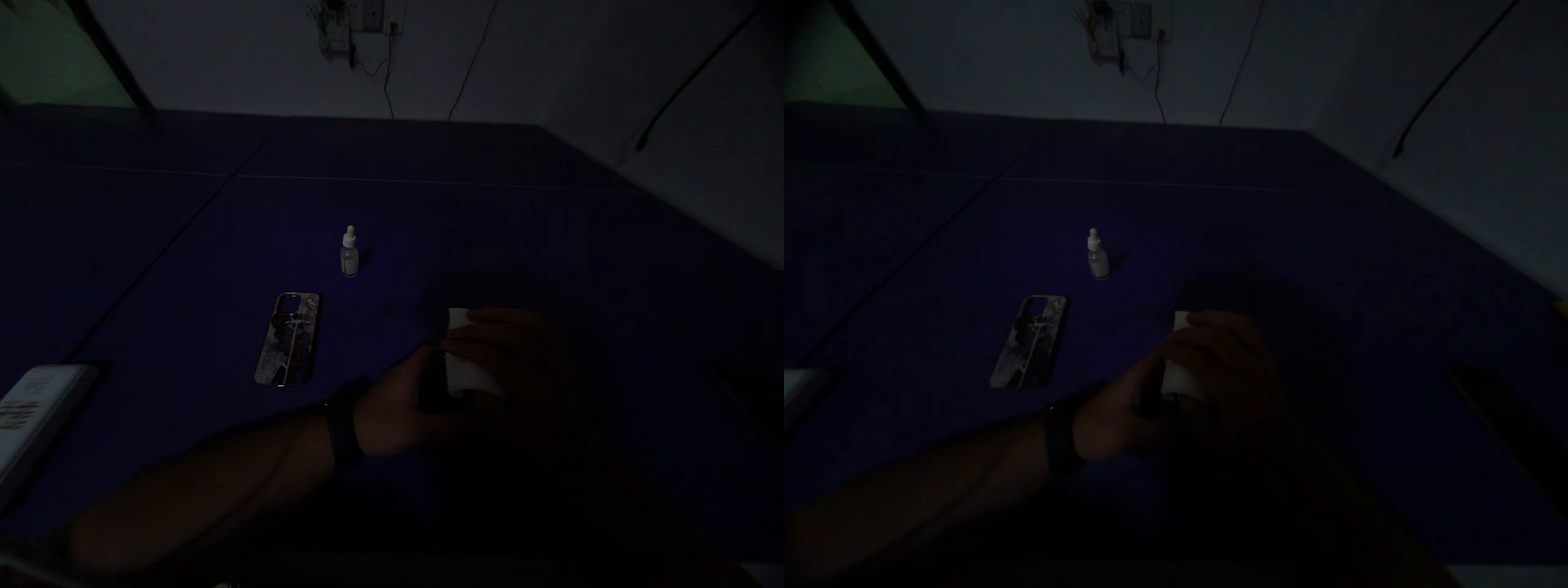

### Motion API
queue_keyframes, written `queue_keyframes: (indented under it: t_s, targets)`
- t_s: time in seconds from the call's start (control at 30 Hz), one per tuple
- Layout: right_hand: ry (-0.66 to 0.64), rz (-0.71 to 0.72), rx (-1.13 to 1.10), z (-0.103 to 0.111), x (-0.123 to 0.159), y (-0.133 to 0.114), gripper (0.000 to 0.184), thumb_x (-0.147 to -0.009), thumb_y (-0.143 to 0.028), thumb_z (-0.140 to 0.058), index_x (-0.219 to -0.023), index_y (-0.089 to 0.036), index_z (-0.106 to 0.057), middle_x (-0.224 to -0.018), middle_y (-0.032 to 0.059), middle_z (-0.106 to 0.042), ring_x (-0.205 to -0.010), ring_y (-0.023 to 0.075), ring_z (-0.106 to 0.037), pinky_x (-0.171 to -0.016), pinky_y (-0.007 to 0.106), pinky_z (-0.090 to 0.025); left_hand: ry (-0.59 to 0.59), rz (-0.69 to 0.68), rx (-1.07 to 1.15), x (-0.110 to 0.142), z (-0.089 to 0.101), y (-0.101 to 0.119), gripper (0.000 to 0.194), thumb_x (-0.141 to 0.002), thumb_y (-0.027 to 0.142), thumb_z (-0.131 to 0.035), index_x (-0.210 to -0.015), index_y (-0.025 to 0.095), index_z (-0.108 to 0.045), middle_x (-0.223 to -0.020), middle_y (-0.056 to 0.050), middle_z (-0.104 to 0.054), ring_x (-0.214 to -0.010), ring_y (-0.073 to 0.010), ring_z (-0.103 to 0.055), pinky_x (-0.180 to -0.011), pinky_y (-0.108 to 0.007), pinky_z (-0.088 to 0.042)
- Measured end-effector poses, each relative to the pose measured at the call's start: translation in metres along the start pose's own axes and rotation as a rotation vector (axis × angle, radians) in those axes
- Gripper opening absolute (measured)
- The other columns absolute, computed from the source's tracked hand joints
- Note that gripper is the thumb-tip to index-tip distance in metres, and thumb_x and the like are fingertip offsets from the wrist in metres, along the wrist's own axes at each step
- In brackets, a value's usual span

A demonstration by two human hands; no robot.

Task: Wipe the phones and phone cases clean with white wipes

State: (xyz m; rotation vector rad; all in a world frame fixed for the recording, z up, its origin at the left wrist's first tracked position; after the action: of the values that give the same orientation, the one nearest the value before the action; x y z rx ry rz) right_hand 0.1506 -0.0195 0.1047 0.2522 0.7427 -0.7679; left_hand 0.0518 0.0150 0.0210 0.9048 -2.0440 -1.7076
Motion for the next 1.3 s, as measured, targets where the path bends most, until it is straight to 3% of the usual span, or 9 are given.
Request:
queue_keyframes:
  t_s: [0.23,0.7,0.87,1.3]
  targets:
    - [-0.022,-0.017,0.005,-0.0003,-0.0006,0.0002,0.033,-0.096,-0.028,-0.049,-0.121,-0.016,-0.067,-0.112,0.0127,-0.072,-0.114,0.0348,-0.064,-0.092,0.055,-0.057,-0.014,-0.005,0.006,-0.0003,-0.0009,0.0008,0.076,-0.08,0.027,-0.083,-0.144,0.016,-0.044,-0.143,-0.015,-0.057,-0.133,-0.0309,-0.054,-0.11,-0.048,-0.044]
    - [-0.014,-0.007,0.018,0.0,-0.0015,-0.0009,0.032,-0.096,-0.027,-0.047,-0.12,-0.017,-0.066,-0.112,0.0117,-0.072,-0.113,0.0333,-0.064,-0.092,0.053,-0.058,0.012,0.045,0.002,0.0008,0.0007,-0.0021,0.073,-0.078,0.026,-0.083,-0.14,0.015,-0.047,-0.137,-0.015,-0.059,-0.129,-0.0309,-0.055,-0.108,-0.048,-0.045]
    - [-0.049,-0.011,0.021,-0.0008,-0.0006,0.0004,0.033,-0.095,-0.028,-0.049,-0.12,-0.016,-0.067,-0.113,0.0121,-0.072,-0.114,0.0342,-0.064,-0.092,0.054,-0.058,0.008,0.006,0.01,-0.0002,0.0002,0.0005,0.072,-0.078,0.026,-0.083,-0.139,0.016,-0.048,-0.135,-0.013,-0.061,-0.127,-0.0302,-0.057,-0.109,-0.049,-0.045]
    - [-0.015,-0.011,0.012,-0.0007,-0.001,-0.0006,0.032,-0.097,-0.028,-0.047,-0.122,-0.018,-0.064,-0.112,0.0116,-0.072,-0.114,0.0336,-0.064,-0.092,0.053,-0.057,0.001,0.019,0.003,0.0006,0.0,0.0004,0.074,-0.078,0.026,-0.082,-0.141,0.014,-0.046,-0.136,-0.016,-0.06,-0.128,-0.0318,-0.056,-0.108,-0.048,-0.046]
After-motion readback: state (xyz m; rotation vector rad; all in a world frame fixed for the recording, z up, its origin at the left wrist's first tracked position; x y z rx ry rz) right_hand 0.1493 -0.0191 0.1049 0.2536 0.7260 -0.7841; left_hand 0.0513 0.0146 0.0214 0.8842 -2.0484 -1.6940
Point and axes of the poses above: each hand's wrist, its own x-axis away from the middle knuckle, its own z-axis out of the back of the hand, y = z × x, the point moved 7 cm from there along -x, towards the middle knuckle
